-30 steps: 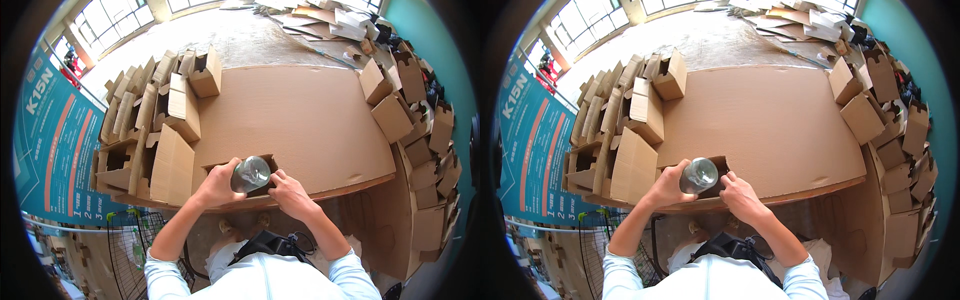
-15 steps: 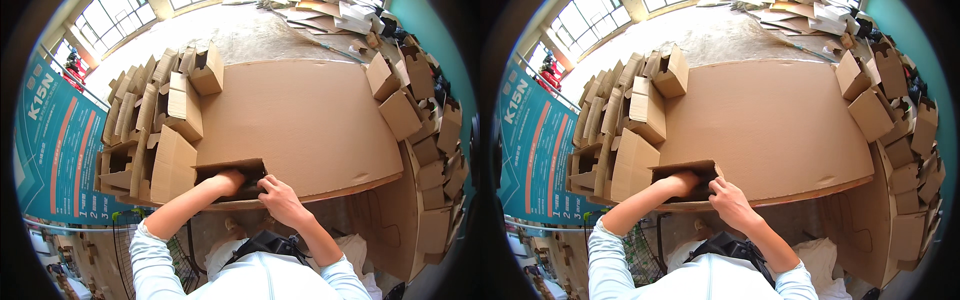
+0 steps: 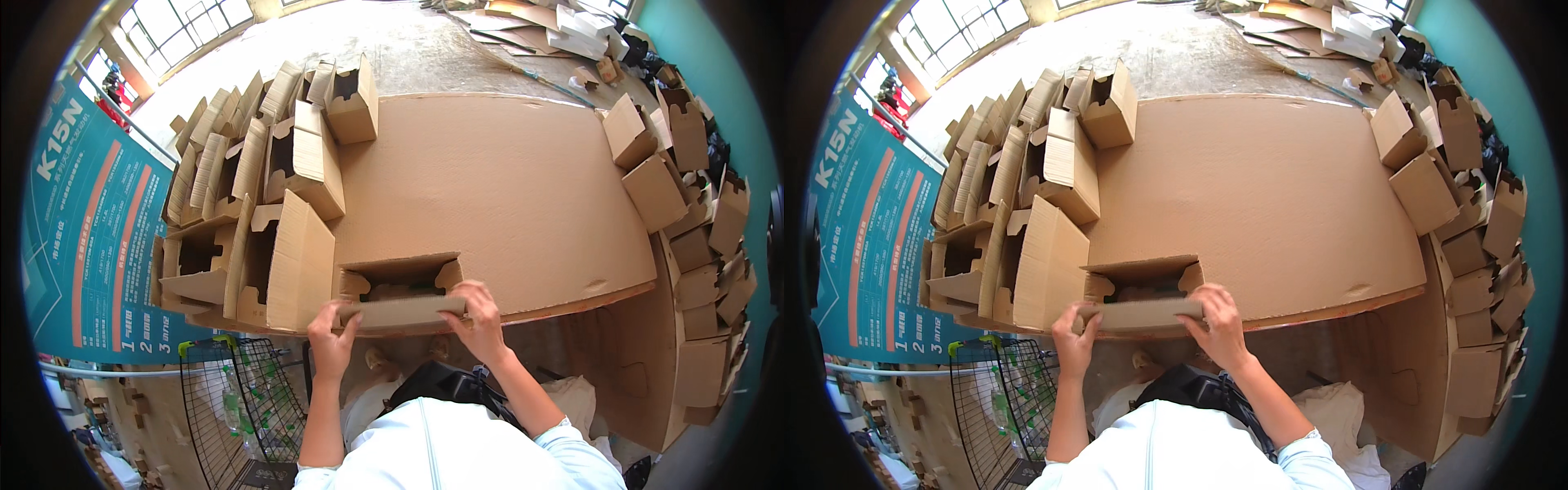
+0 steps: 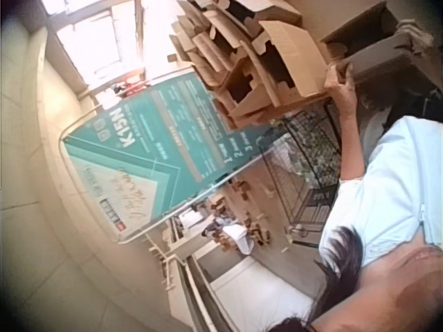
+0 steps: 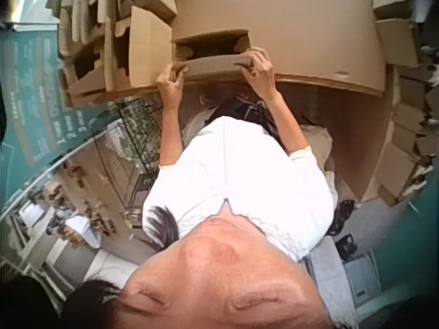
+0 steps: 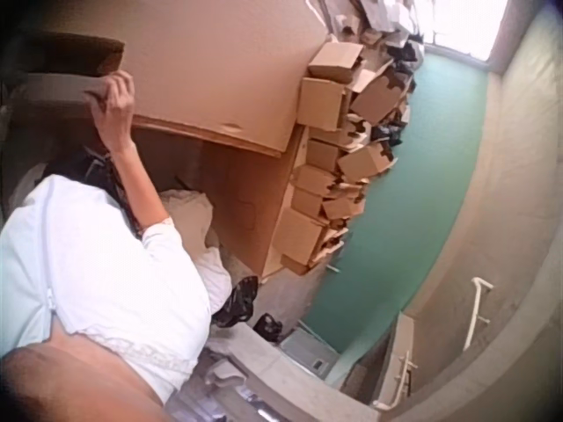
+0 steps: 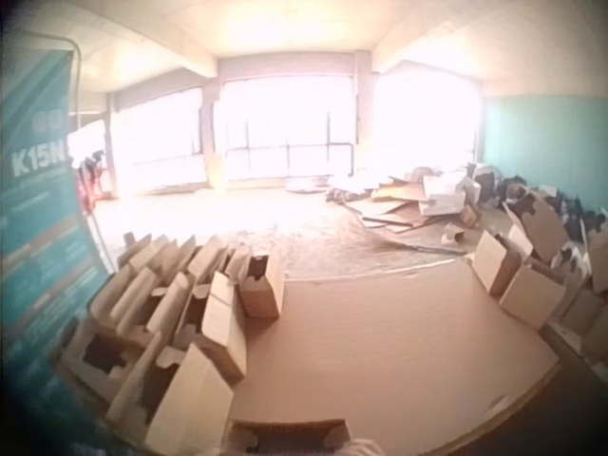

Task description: The person takes plastic bottles from a shopping cart and places them individually into cardboard boxes on a table, then moves the finished boxes to a stack.

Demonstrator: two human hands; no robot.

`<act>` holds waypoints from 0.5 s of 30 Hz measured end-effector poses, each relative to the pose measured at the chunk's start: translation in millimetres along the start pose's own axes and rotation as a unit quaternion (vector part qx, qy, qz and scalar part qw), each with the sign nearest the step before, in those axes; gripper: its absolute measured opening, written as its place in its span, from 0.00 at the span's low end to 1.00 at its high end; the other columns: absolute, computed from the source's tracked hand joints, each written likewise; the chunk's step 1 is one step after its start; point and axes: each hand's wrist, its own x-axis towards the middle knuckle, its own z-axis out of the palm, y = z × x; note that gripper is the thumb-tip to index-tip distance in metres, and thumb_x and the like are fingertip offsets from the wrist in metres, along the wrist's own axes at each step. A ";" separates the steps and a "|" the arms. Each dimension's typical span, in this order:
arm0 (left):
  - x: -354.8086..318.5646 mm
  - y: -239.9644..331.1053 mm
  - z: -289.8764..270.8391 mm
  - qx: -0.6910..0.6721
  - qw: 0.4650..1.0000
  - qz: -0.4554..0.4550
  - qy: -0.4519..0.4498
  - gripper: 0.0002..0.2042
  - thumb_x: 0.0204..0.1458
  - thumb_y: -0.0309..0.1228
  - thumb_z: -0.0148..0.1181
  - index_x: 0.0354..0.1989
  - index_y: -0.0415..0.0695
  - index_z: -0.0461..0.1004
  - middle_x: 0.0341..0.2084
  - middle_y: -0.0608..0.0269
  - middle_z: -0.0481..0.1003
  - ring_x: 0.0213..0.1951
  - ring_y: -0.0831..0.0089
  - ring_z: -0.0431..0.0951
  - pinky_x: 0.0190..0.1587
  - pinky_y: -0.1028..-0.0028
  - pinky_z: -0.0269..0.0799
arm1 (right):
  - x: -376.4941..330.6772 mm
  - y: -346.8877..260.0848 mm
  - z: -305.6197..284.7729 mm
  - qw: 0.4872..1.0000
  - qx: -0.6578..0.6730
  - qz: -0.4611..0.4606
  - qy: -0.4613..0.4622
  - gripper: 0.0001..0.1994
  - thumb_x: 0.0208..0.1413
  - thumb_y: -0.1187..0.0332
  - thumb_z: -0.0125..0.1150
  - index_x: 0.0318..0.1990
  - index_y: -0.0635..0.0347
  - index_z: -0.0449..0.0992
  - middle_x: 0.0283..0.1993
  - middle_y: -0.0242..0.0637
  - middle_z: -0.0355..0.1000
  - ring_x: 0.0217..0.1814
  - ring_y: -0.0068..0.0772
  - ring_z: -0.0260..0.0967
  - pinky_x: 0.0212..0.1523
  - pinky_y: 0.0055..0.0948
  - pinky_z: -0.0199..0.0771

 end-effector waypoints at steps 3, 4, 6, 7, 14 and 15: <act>24.6 39.1 9.5 0.136 0.977 0.082 0.143 0.32 0.45 0.31 0.68 0.58 0.40 0.60 0.59 0.49 0.64 0.60 0.56 0.65 0.61 0.62 0.61 | 38.5 -32.7 -23.8 0.987 -0.143 -0.007 0.074 0.37 0.37 0.66 0.76 0.58 0.59 0.65 0.62 0.43 0.61 0.67 0.45 0.56 0.60 0.43 0.65; 32.0 47.4 4.6 0.184 0.969 0.120 0.116 0.31 0.45 0.31 0.68 0.58 0.40 0.61 0.59 0.50 0.64 0.61 0.56 0.64 0.62 0.61 0.60 | 51.4 -37.0 -31.5 0.976 -0.192 -0.036 0.096 0.38 0.36 0.65 0.77 0.59 0.58 0.65 0.62 0.43 0.61 0.66 0.45 0.56 0.59 0.43 0.66; 43.1 58.0 -3.7 0.279 0.939 0.191 0.060 0.30 0.46 0.31 0.68 0.58 0.40 0.63 0.60 0.51 0.64 0.63 0.55 0.62 0.64 0.59 0.59 | 65.2 -28.2 -37.1 0.989 -0.144 -0.021 -0.029 0.37 0.38 0.62 0.76 0.58 0.60 0.67 0.63 0.44 0.60 0.68 0.46 0.54 0.64 0.47 0.59; 46.3 51.3 -5.3 0.247 0.951 0.188 -0.001 0.31 0.45 0.32 0.68 0.59 0.41 0.63 0.61 0.52 0.63 0.65 0.56 0.60 0.65 0.58 0.57 | 67.2 -17.3 -35.1 0.989 -0.093 0.019 -0.116 0.36 0.39 0.61 0.75 0.58 0.60 0.67 0.64 0.44 0.59 0.69 0.46 0.52 0.66 0.48 0.56; 40.6 37.7 -9.0 0.255 0.932 0.195 -0.170 0.42 0.42 0.42 0.71 0.67 0.50 0.57 0.68 0.52 0.49 0.70 0.49 0.44 0.69 0.53 0.48 | 50.6 -23.8 -23.6 0.948 -0.206 -0.106 -0.216 0.42 0.42 0.49 0.70 0.66 0.51 0.60 0.69 0.52 0.49 0.69 0.56 0.48 0.67 0.51 0.53; 39.3 32.3 -6.4 0.287 0.923 0.196 -0.167 0.43 0.41 0.42 0.71 0.67 0.52 0.56 0.69 0.52 0.48 0.71 0.49 0.43 0.69 0.53 0.47 | 50.7 -22.1 -20.2 0.940 -0.228 -0.102 -0.230 0.43 0.42 0.49 0.70 0.67 0.50 0.58 0.70 0.51 0.48 0.69 0.56 0.48 0.67 0.51 0.53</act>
